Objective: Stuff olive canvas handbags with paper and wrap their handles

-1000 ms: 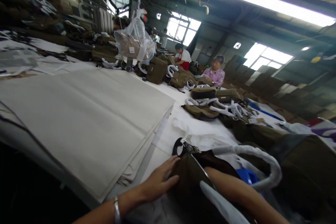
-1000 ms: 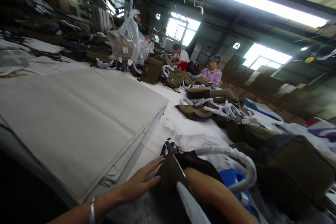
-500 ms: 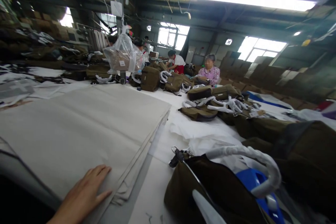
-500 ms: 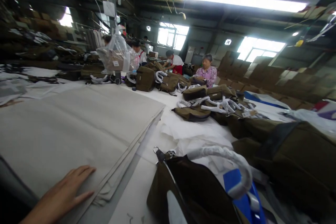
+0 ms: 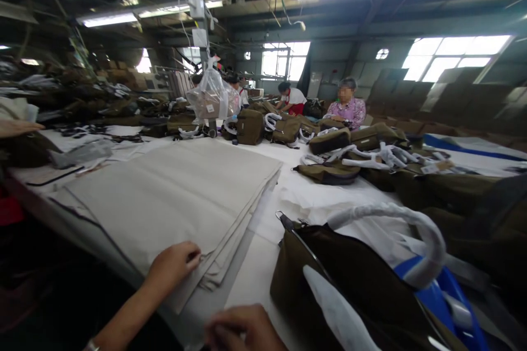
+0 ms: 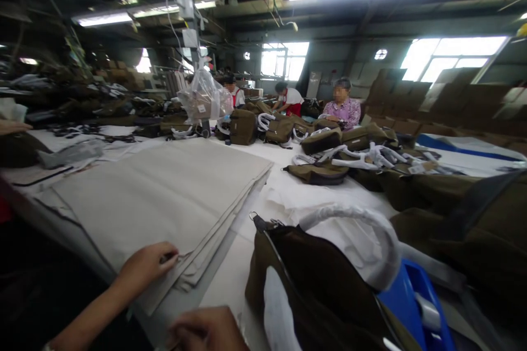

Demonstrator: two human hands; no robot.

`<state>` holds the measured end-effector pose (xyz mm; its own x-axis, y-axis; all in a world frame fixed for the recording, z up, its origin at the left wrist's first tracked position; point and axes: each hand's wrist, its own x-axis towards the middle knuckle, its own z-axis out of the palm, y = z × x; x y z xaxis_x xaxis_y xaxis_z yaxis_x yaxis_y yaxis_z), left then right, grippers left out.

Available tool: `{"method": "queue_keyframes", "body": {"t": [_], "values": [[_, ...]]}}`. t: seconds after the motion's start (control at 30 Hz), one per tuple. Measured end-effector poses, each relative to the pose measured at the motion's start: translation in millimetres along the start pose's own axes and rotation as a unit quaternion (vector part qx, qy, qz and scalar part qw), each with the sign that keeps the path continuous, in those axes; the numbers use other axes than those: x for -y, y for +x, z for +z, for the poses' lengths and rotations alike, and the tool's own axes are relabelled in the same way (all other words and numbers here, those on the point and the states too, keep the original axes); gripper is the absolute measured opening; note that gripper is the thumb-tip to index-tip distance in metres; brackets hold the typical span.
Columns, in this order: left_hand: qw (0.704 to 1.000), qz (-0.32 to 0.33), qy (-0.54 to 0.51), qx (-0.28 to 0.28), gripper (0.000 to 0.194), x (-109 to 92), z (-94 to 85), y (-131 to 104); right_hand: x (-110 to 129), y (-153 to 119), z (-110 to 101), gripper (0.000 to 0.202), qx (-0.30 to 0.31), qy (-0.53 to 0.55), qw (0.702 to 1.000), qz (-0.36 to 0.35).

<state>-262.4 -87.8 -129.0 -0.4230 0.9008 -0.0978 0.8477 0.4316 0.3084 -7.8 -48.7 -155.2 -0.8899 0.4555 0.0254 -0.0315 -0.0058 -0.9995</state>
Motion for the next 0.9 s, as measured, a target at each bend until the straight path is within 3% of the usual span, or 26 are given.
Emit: {"method": "queue_keyframes", "body": {"t": [0.13,0.27,0.47,0.9], "values": [[0.997,-0.017,-0.080,-0.015,0.028,14.5,-0.1,7.2,-8.3,63.2,10.3,0.051,-0.104,0.156,0.981,-0.040],[0.984,-0.015,-0.175,-0.019,0.033,25.4,-3.3,10.7,-29.5,101.7,0.8,0.069,-0.134,0.228,0.964,-0.014],[0.959,-0.030,-0.280,-0.016,0.038,23.9,-10.6,2.8,-54.8,107.1,-22.0,0.073,-0.120,0.340,0.932,0.039],[0.938,-0.082,-0.337,0.015,0.053,16.2,-16.3,-1.3,-58.1,109.9,-24.5,0.070,-0.088,0.390,0.915,0.055]]}}
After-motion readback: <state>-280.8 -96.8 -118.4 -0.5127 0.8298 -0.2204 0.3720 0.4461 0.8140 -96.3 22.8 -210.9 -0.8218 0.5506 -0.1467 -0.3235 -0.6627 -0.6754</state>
